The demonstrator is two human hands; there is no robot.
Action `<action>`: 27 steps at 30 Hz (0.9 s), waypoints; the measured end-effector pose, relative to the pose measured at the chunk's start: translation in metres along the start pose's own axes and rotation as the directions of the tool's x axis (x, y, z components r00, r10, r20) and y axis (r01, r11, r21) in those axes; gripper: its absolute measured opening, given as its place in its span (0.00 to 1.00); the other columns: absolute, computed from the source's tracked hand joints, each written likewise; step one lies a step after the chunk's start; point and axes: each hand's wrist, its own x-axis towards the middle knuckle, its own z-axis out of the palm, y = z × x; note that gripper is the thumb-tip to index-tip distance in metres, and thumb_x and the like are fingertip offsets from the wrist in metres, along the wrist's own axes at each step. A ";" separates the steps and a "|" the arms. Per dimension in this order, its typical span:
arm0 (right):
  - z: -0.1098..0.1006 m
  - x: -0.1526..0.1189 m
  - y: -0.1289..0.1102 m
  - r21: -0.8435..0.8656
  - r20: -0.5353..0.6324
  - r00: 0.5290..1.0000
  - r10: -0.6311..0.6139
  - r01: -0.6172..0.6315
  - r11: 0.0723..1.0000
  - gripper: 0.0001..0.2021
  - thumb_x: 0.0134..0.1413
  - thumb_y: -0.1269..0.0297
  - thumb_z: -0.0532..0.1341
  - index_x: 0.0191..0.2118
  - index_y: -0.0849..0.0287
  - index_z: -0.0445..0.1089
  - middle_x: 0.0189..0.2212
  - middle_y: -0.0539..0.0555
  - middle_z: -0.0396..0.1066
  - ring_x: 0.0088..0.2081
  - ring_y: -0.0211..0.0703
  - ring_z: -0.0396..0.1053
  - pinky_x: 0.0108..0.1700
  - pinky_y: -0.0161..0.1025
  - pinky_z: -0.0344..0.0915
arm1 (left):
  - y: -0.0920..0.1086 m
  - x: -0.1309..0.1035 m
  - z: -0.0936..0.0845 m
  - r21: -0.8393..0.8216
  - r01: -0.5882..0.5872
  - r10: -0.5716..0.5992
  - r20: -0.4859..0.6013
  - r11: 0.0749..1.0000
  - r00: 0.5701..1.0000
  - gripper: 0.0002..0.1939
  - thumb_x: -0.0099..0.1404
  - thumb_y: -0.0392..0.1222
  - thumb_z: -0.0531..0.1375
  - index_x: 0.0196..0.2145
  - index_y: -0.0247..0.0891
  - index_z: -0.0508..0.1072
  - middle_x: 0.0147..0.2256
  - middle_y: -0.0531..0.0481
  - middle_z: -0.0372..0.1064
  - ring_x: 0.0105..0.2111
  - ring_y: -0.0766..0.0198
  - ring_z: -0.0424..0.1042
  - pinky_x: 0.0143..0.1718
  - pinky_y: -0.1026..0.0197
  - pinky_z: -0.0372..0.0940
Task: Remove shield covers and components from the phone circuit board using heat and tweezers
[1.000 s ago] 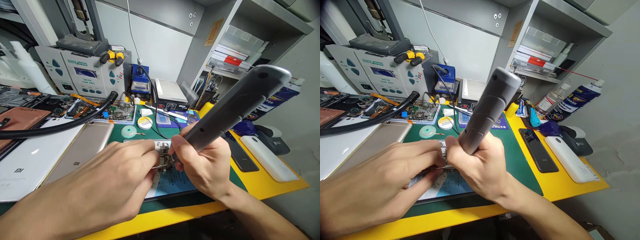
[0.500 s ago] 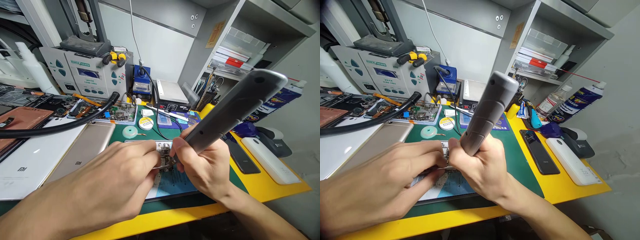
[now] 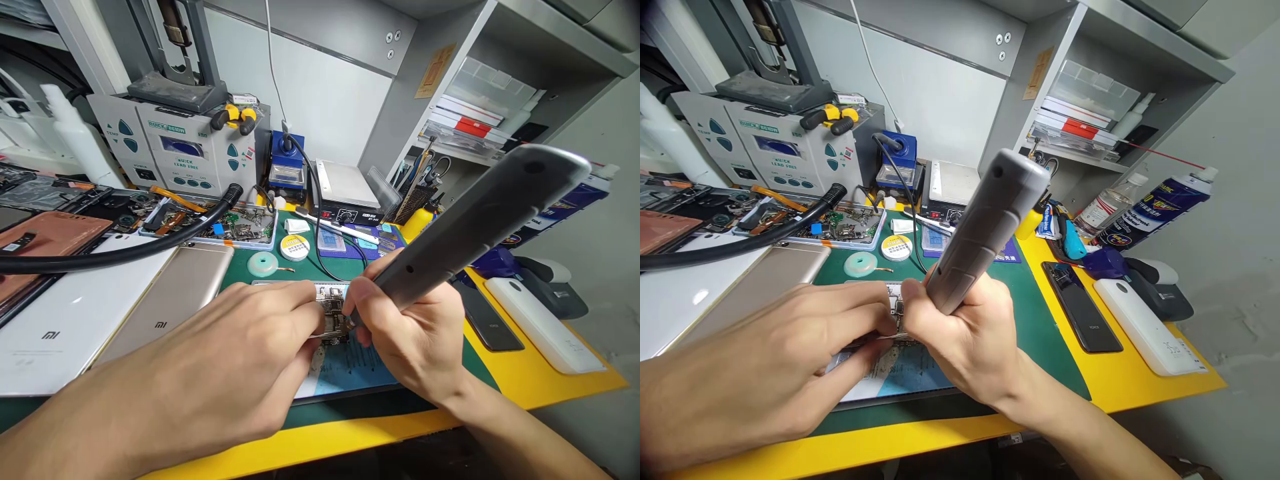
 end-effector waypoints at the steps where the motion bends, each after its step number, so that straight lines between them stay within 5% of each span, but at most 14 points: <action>1: 0.000 0.000 0.000 -0.011 -0.008 1.000 0.007 -0.007 1.000 0.20 0.62 0.69 0.70 0.23 0.53 0.61 0.22 0.48 0.72 0.18 0.36 0.66 0.18 0.35 0.63 | 0.000 0.001 -0.001 0.001 0.002 -0.002 -0.002 1.000 1.000 0.11 0.72 0.42 0.64 0.50 0.43 0.80 0.43 0.45 0.78 0.47 0.56 0.80 0.54 0.58 0.76; 13: -0.001 0.001 0.002 -0.033 -0.012 0.998 -0.058 0.057 0.998 0.19 0.61 0.67 0.72 0.23 0.54 0.65 0.25 0.50 0.72 0.20 0.35 0.65 0.20 0.36 0.64 | -0.001 0.006 -0.009 -0.060 -0.054 0.055 0.022 0.997 0.998 0.09 0.76 0.33 0.57 0.44 0.46 0.74 0.40 0.55 0.76 0.38 0.62 0.76 0.39 0.55 0.65; 27: -0.004 0.001 0.004 -0.004 0.003 0.998 -0.067 0.067 0.998 0.23 0.62 0.68 0.73 0.23 0.53 0.60 0.26 0.49 0.73 0.20 0.35 0.65 0.20 0.36 0.63 | -0.002 0.005 -0.011 -0.055 -0.046 0.049 0.048 0.997 0.998 0.11 0.77 0.33 0.55 0.43 0.45 0.76 0.41 0.53 0.75 0.38 0.63 0.74 0.40 0.55 0.64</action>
